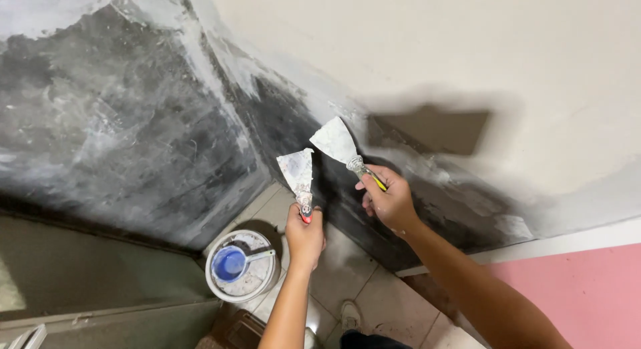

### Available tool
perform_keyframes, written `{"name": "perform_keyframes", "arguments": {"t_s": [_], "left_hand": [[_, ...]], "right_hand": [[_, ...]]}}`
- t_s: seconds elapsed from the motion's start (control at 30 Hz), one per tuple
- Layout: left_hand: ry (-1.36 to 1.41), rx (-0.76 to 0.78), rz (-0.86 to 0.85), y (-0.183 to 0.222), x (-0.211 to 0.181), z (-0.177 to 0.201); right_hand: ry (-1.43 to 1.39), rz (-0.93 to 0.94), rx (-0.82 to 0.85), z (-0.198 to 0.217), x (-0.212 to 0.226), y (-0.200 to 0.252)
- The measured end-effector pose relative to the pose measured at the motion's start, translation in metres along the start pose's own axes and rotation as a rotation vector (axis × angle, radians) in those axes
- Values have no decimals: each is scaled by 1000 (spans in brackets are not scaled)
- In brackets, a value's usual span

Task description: The person scoops plaster from a bucket using putty knives and applies it onto the wall.

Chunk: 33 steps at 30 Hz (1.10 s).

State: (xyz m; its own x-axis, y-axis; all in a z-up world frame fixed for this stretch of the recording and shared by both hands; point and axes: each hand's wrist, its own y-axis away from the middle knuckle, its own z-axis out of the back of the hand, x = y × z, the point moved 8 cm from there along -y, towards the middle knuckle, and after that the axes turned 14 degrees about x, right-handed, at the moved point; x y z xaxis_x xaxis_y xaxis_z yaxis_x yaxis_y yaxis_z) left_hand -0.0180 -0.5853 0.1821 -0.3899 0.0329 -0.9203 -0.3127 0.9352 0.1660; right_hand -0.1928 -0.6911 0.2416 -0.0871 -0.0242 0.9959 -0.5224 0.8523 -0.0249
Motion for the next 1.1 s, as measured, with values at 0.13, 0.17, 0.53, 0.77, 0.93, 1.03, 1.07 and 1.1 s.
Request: {"name": "perform_keyframes", "arguments": {"t_s": [0.13,0.17,0.53,0.77,0.93,1.03,1.07,1.1], "left_hand": [[-43,28,28,-27,-8,-12],[-24,45,26,-37,-3,-11],[-107,190,71,-81,3,-7],[-140,216,176,-86,29,12],[-218,302,187,-85,41,23],[-115,293,190,-85,47,27],[-149,281,191,-85,45,29],[-182,261,195,-84,44,33]], "right_hand": [[139,49,-84,7,12,-12],[245,94,-106,8,19,-14],[1590,578,-170,-37,53,-39],[2296,798,-225,-63,45,-51],[2475,733,-175,-54,27,-51],[2552,703,-192,-57,25,-39],[2559,680,-188,-59,28,-36],[2561,660,-179,-63,29,-33]]}}
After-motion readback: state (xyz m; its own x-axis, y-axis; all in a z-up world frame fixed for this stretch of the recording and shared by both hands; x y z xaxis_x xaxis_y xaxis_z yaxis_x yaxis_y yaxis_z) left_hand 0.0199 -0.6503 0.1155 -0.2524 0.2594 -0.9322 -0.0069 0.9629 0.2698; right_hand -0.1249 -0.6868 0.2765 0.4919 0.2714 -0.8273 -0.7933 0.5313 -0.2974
